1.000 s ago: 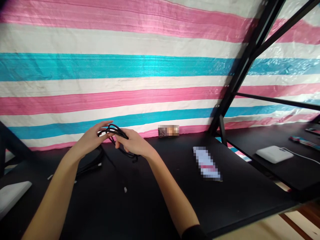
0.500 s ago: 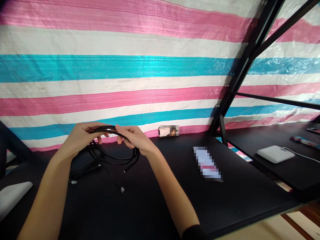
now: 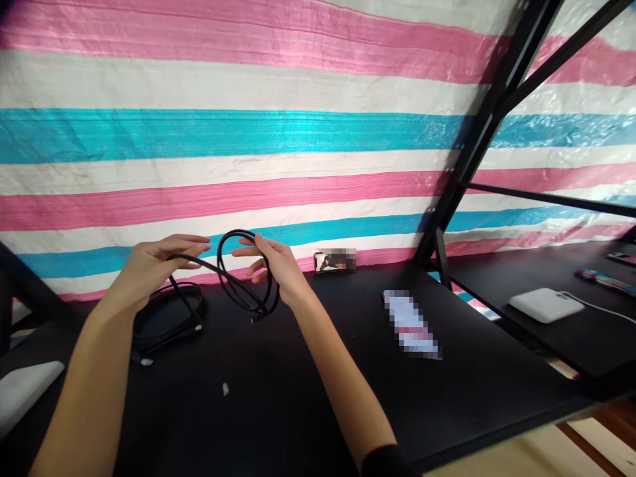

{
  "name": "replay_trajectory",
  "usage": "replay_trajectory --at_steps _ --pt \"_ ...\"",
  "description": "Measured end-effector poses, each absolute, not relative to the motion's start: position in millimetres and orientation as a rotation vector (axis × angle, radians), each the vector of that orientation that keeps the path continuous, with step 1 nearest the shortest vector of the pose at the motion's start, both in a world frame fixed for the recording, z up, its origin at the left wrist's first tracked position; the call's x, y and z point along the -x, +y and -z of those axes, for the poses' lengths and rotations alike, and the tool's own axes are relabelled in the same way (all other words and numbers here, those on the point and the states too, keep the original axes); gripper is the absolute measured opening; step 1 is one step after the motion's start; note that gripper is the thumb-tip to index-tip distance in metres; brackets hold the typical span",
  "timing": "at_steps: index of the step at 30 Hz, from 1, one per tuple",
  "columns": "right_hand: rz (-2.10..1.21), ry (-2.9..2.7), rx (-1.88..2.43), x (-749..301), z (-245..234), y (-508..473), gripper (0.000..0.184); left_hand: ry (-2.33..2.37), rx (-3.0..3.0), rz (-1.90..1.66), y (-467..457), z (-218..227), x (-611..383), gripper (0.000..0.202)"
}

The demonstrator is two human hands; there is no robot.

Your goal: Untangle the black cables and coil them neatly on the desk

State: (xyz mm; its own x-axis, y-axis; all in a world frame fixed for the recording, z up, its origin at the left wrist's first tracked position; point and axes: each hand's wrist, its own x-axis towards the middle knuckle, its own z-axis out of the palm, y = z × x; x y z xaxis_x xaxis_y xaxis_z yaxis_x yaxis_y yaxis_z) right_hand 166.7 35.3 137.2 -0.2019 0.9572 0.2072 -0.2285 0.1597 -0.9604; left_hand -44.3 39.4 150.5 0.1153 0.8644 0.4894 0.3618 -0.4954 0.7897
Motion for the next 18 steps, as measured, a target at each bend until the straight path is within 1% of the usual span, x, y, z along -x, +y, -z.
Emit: replay_trajectory --at_steps 2,7,9,11,12,14,18 --pt "-1.316 -1.219 0.779 -166 -136 37 0.035 1.192 -1.936 -1.284 34 -155 47 0.017" --pt "-1.301 -1.134 0.765 -168 -131 45 0.033 1.152 -2.079 -0.909 19 -165 52 0.012" --pt "-1.3 -1.143 0.773 -169 -131 45 0.033 1.17 -2.077 -0.829 15 -168 53 0.012" --pt "-1.319 -1.191 0.787 -168 -132 43 0.033 1.198 -2.069 -0.826 12 -169 53 0.011" --pt "-1.327 -1.221 0.799 -167 -133 42 0.032 1.217 -2.064 -0.867 12 -169 52 0.011" --pt "-1.31 -1.273 0.831 -166 -134 39 0.033 1.248 -2.04 -1.065 12 -169 51 0.009" --pt "-1.211 -1.311 0.884 -167 -135 39 0.032 1.273 -1.816 -1.659 17 -168 50 0.006"
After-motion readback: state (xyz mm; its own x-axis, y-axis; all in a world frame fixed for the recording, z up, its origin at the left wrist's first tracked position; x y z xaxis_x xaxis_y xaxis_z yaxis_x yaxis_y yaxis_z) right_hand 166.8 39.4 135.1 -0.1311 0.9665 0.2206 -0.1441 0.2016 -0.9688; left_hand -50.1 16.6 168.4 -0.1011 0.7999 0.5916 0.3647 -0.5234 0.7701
